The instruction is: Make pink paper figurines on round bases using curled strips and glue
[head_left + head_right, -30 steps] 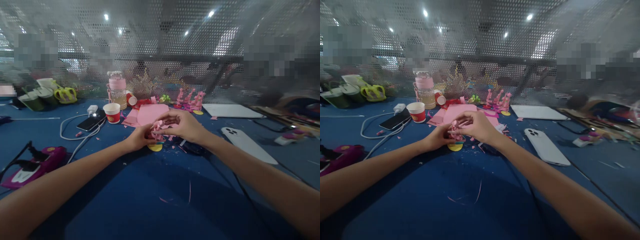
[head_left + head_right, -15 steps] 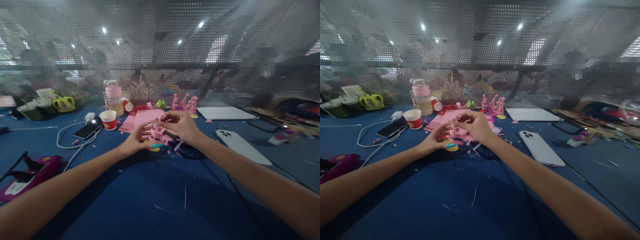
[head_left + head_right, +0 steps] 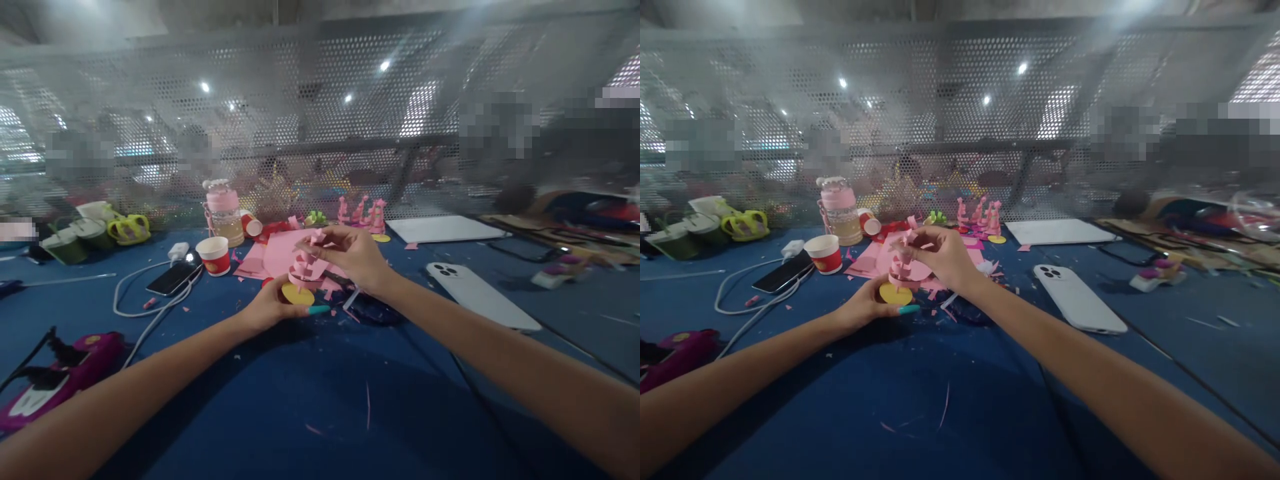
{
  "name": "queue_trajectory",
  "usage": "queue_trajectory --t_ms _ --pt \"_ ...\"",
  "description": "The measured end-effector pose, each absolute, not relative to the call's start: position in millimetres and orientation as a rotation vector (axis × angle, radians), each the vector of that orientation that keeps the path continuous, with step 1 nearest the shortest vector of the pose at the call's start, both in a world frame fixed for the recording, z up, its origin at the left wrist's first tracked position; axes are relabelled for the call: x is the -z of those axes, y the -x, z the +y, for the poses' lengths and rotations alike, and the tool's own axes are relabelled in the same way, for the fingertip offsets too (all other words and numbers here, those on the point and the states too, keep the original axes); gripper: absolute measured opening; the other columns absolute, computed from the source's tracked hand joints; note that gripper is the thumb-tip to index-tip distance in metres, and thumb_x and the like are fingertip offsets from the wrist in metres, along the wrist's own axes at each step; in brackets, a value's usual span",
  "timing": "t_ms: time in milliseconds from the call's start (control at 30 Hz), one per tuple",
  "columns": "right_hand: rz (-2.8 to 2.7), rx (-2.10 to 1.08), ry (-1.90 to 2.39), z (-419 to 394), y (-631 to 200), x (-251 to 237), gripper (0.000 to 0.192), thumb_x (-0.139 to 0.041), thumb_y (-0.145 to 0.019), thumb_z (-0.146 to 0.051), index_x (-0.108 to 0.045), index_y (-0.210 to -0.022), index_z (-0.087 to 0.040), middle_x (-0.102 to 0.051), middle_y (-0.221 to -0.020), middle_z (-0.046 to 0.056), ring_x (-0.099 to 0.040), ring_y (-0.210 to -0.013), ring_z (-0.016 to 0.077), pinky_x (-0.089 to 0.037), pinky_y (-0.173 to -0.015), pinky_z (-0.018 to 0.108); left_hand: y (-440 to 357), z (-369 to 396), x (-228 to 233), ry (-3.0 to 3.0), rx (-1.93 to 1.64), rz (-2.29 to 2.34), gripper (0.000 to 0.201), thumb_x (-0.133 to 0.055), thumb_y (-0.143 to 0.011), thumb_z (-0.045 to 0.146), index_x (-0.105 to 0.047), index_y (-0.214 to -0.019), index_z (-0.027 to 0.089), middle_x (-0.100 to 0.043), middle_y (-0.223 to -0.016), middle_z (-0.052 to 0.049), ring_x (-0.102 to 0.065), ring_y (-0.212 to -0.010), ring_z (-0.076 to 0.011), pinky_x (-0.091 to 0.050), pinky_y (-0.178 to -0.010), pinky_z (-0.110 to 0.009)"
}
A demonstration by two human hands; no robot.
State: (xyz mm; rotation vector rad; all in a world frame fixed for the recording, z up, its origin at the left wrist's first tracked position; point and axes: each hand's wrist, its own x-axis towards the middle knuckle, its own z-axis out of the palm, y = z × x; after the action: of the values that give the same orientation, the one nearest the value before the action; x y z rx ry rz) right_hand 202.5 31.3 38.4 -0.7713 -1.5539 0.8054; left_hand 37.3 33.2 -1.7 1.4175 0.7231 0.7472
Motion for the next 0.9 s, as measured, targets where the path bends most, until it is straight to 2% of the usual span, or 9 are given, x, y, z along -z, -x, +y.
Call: queue_trajectory --t_ms 133,233,467,633,767,900 --pt "-1.503 -0.719 0.842 32 -200 -34 0.044 -0.071 -0.059 -0.04 -0.057 -0.095 -0.018 -0.06 -0.104 0.008 -0.056 -0.095 0.0193 -0.046 -0.083 0.037 -37 34 1 -1.333 -0.868 0.739 0.046 -0.079 -0.047 0.022 -0.06 -0.088 0.014 -0.066 -0.086 -0.003 -0.06 -0.079 -0.0144 -0.043 -0.079 -0.028" --pt "-1.493 -0.715 0.91 34 -196 -25 0.048 -0.069 -0.06 -0.042 -0.054 -0.098 -0.018 -0.055 -0.113 0.01 -0.052 -0.102 0.0202 -0.045 -0.084 0.037 -37 34 2 -1.226 -0.954 0.745 0.052 -0.081 -0.043 0.029 -0.06 -0.088 0.013 -0.066 -0.083 -0.004 -0.061 -0.073 -0.0136 -0.045 -0.07 -0.025" --pt "-1.452 -0.946 0.988 36 -187 -4 0.054 -0.076 -0.045 -0.04 -0.056 -0.09 -0.018 -0.059 -0.104 0.009 -0.055 -0.099 0.0236 -0.045 -0.082 0.04 -39 31 5 -1.207 -0.969 0.699 0.055 -0.082 -0.037 0.035 -0.058 -0.081 0.012 -0.065 -0.071 -0.002 -0.061 -0.064 -0.0137 -0.046 -0.063 -0.024" --pt "-1.44 -1.075 0.989 33 -183 0 0.047 -0.075 -0.046 -0.034 -0.057 -0.086 -0.019 -0.06 -0.103 0.008 -0.057 -0.095 0.0228 -0.045 -0.082 0.04 -39 29 4 -1.294 -0.913 0.722 0.052 -0.082 -0.037 0.034 -0.058 -0.076 0.011 -0.064 -0.066 -0.002 -0.058 -0.061 -0.0116 -0.044 -0.064 -0.024" --pt "-1.41 -1.046 0.974 34 -182 4 0.051 -0.075 -0.047 -0.035 -0.053 -0.09 -0.019 -0.058 -0.106 0.009 -0.055 -0.097 0.0212 -0.047 -0.078 0.036 -38 28 3 -1.315 -0.9 0.715 0.048 -0.081 -0.039 0.033 -0.056 -0.074 0.012 -0.062 -0.065 0.0 -0.057 -0.06 -0.0107 -0.042 -0.064 -0.024" --pt "-1.265 -0.956 1.102 34 -179 6 0.054 -0.078 -0.035 -0.034 -0.047 -0.077 -0.019 -0.06 -0.091 0.006 -0.057 -0.082 0.0184 -0.047 -0.067 0.033 -38 30 5 -1.297 -0.915 0.721 0.054 -0.081 -0.037 0.036 -0.055 -0.077 0.012 -0.062 -0.066 -0.001 -0.056 -0.062 -0.0114 -0.042 -0.065 -0.025"
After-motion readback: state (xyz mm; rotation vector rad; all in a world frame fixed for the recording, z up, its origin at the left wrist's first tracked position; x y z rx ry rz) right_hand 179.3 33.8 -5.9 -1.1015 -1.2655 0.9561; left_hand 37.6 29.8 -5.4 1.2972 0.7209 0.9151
